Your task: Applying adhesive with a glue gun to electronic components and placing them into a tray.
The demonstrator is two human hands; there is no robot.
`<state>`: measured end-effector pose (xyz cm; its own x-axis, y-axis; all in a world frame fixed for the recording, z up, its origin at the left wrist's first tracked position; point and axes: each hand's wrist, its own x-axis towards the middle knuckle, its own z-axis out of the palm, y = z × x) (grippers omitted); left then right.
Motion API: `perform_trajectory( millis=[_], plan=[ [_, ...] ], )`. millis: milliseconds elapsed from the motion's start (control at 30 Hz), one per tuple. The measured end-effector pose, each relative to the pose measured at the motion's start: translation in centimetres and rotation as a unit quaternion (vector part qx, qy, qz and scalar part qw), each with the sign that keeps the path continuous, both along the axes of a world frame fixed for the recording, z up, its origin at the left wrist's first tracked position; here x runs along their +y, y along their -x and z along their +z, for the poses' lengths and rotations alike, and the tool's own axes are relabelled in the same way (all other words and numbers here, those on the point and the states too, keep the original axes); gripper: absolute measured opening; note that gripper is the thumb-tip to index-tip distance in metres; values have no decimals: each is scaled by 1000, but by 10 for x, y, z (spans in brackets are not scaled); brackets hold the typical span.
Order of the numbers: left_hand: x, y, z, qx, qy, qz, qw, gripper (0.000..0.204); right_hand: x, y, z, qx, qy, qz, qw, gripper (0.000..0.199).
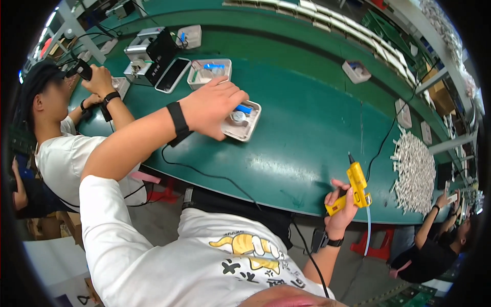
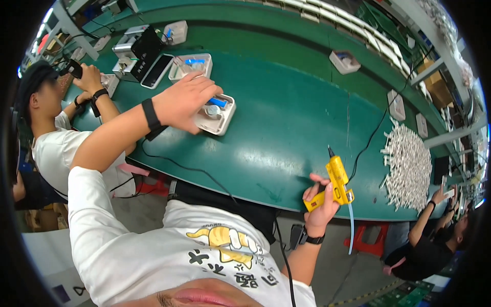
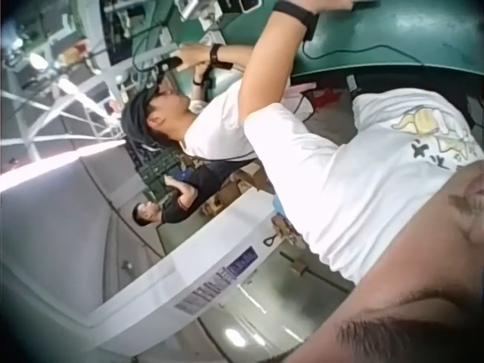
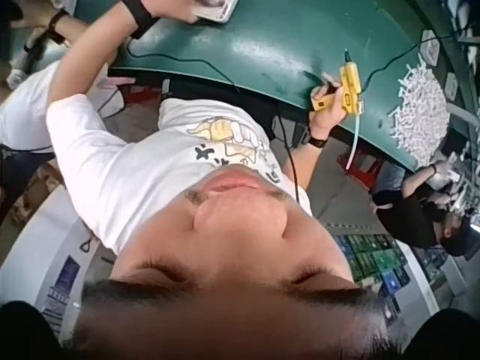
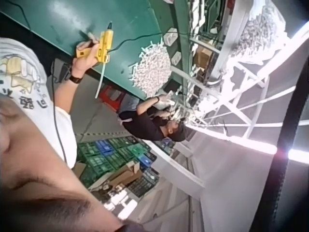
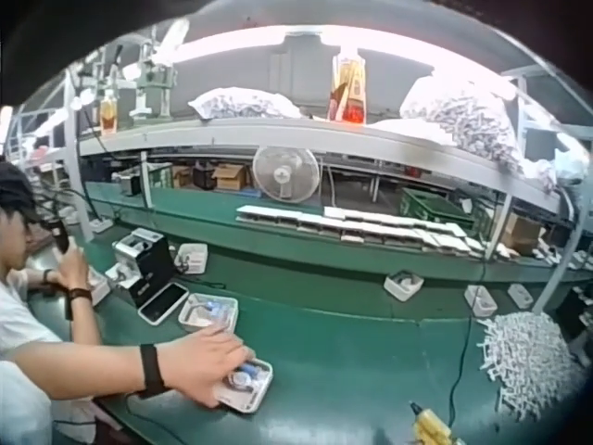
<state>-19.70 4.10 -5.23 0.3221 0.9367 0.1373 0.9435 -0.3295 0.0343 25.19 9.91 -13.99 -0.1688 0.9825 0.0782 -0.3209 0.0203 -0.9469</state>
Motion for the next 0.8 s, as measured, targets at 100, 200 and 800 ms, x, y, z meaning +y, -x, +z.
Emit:
perform_trajectory(
  millis=[100,200,800],
  plan=[
    [-20,-54,2,-79,76,-19,994,89,-1,0,-2,7,-4,-11,1000,24],
    [-32,-86,-6,-114,138,-31,983,85,5,2,-2,9,-15,-3,1000,23],
    [-30,-117,-29,-148,4,61,987,11,-4,0,1,-36,-24,11,999,25]
  ],
)
